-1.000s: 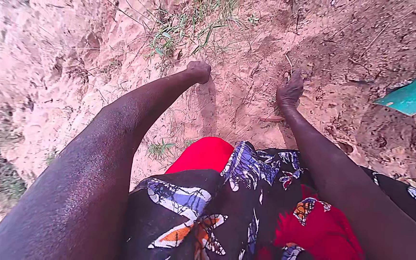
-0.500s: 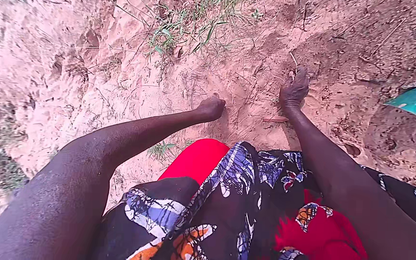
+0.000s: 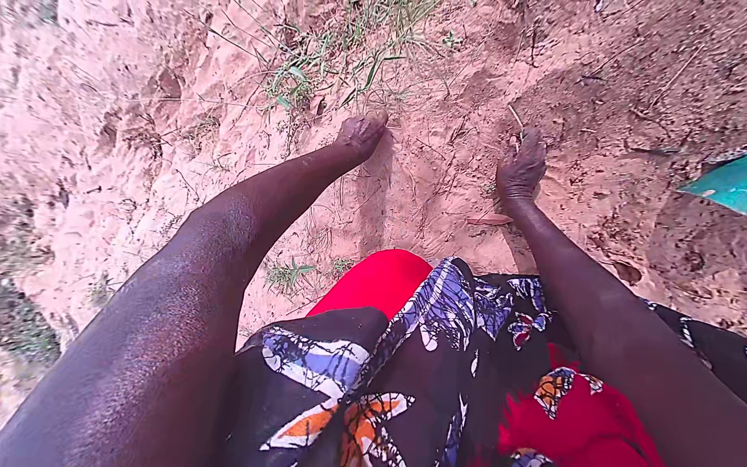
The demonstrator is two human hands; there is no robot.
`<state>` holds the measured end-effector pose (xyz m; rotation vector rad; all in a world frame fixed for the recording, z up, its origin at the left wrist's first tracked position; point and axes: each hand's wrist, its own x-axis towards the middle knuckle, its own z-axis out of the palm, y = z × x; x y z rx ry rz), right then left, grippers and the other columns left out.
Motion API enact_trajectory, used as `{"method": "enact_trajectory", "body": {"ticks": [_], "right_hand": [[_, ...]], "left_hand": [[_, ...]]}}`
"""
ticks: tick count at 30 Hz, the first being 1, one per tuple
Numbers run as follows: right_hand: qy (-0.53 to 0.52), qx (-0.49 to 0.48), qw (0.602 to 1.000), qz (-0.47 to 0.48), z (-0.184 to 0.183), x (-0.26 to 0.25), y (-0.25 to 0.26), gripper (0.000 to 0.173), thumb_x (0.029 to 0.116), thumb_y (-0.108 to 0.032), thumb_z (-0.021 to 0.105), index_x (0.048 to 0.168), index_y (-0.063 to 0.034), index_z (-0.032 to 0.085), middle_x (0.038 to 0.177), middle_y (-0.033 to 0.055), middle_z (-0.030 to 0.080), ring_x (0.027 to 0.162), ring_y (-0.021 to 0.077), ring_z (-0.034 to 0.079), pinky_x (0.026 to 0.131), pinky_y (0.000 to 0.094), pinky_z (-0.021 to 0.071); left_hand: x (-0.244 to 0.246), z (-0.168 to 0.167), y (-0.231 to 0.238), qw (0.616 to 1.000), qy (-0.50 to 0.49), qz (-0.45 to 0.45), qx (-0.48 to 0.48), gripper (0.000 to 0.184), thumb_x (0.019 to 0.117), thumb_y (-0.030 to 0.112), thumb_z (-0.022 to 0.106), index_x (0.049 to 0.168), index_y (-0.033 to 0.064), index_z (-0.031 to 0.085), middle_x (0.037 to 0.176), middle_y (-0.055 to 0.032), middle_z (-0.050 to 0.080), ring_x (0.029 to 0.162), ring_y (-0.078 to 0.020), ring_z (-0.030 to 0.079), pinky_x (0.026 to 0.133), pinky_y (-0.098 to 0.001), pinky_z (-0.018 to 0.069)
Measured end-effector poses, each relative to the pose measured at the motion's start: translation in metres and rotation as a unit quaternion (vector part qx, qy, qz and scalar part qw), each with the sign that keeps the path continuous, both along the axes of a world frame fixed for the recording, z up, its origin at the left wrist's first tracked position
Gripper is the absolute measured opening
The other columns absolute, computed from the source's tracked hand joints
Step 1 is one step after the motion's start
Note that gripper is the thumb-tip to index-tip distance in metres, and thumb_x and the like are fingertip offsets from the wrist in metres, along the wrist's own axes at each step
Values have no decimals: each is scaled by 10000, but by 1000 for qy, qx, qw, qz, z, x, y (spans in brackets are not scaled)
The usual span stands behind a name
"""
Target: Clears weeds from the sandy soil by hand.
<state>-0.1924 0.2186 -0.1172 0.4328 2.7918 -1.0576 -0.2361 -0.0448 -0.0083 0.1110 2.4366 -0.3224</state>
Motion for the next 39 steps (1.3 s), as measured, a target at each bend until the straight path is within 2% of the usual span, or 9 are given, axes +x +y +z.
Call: {"method": "enact_trajectory", "body": {"ticks": [9,17,21,25,28,33,35,37,39], "right_hand": [[2,13,1000,12,0,2,-1,463,1058,-129,481,1479,63,470,1372,325,593,1237,480,615,1027,596,468],[-20,5,1000,19,0,3,0,534,1043,-122,504,1540,44,402,1395,330,575,1252,491,601,1035,600,462],[-23,19,999,28,2,2,0,512,1064,-140,475,1538,42,406,1390,334,576,1243,493,607,1030,600,467],[-20,9,999,28,4,4,1,529,1044,-122,502,1538,41,405,1387,335,575,1248,494,602,1042,603,460],[-17,-6,999,26,7,4,1,479,1060,-123,483,1513,26,436,1411,307,572,1285,466,589,1075,580,448],[9,-82,996,-40,4,5,3,443,1079,-183,475,1465,34,506,1400,291,589,1342,401,557,1150,523,389],[41,-146,983,-103,8,4,1,419,1082,-191,477,1402,74,528,1317,279,625,1249,334,611,1106,457,427],[100,-225,962,-115,17,11,-7,382,1083,-191,479,1339,84,547,1116,196,648,955,203,644,911,361,516],[127,-308,943,-31,31,24,-24,327,1085,-200,492,1238,78,573,934,77,611,735,74,567,723,271,512]], "left_hand": [[-27,16,24,987,-93,109,-79,346,991,183,599,1155,-120,630,1301,-334,594,1277,-498,547,978,-694,427],[-21,13,36,987,-120,62,-91,314,985,148,614,1208,-71,644,1311,-312,601,1276,-483,553,977,-694,434],[17,19,37,989,-141,45,-6,245,999,115,553,1100,-88,644,1185,-314,641,1181,-487,605,900,-691,465],[119,31,67,966,-256,14,25,261,1067,147,482,1218,8,644,1202,-252,666,1173,-448,632,891,-649,504],[165,50,82,939,-342,35,13,390,1123,228,377,1406,17,544,1350,-281,605,1292,-461,569,1016,-651,440],[136,35,20,976,-156,67,136,324,1089,261,490,1206,-4,635,1098,-253,683,1100,-446,654,889,-652,495],[117,42,-1,980,-97,97,142,339,1096,255,480,1230,-19,628,1130,-274,677,1125,-465,647,913,-667,487],[105,52,-21,974,-48,151,163,349,1108,241,453,1201,-55,611,1130,-289,653,1126,-460,629,949,-648,463],[99,62,-37,946,-3,228,229,352,1118,217,418,1173,-91,581,1097,-278,625,1076,-413,613,959,-588,448]]}}
